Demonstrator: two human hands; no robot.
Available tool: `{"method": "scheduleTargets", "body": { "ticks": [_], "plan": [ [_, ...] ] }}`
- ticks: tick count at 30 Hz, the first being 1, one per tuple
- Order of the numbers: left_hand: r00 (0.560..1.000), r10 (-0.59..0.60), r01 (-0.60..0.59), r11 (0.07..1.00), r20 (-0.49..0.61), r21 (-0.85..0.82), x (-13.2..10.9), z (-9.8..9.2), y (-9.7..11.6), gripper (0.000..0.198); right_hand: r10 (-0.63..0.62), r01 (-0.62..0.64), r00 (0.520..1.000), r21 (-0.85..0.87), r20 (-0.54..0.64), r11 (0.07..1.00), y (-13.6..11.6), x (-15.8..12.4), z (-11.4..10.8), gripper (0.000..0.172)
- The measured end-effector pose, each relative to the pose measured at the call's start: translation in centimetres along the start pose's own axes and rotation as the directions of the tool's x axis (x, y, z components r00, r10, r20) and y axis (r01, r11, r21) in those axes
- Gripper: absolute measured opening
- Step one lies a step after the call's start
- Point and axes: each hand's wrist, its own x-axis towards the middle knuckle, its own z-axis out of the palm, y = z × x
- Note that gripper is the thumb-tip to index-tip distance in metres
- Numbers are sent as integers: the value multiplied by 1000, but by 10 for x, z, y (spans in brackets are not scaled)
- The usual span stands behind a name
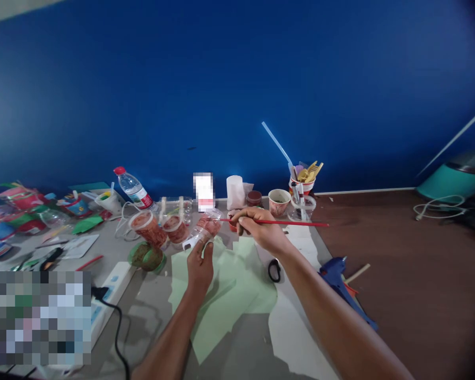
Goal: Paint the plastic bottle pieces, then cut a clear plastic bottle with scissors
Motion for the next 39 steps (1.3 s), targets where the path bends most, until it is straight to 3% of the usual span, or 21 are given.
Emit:
{"method": "scheduleTargets", "body": {
  "ticks": [7, 12, 17, 23, 32, 39],
  "plan": [
    [999, -44, 43, 998, -22, -56, 2, 1, -3, 37, 12, -12, 1000, 9, -7, 1000, -5, -1, -4, 18],
    [1000, -1, 1, 1000, -4, -2, 2, -1, -4, 36, -9, 10, 1000, -27, 30, 1000, -2, 0, -4, 21],
    [1000, 15, -16, 1000, -2, -3, 2, -2, -3, 37, 1, -1, 1000, 22, -6, 1000, -3, 0, -5, 19],
    [989, 134, -138, 987, 61, 77, 0, -3, -1, 31, 6, -6, 1000, -29, -4, 1000, -5, 0, -2, 21],
    [968, 241, -249, 949, 65, 193, 1, -3, -2, 31, -3, 6, 999, 76, -47, 997, -7, 0, -6, 18],
    [980, 200, -200, 958, 21, 208, 4, -6, -7, 31, 17, -16, 1000, 61, -18, 998, -5, 0, -6, 19]
  ]
}}
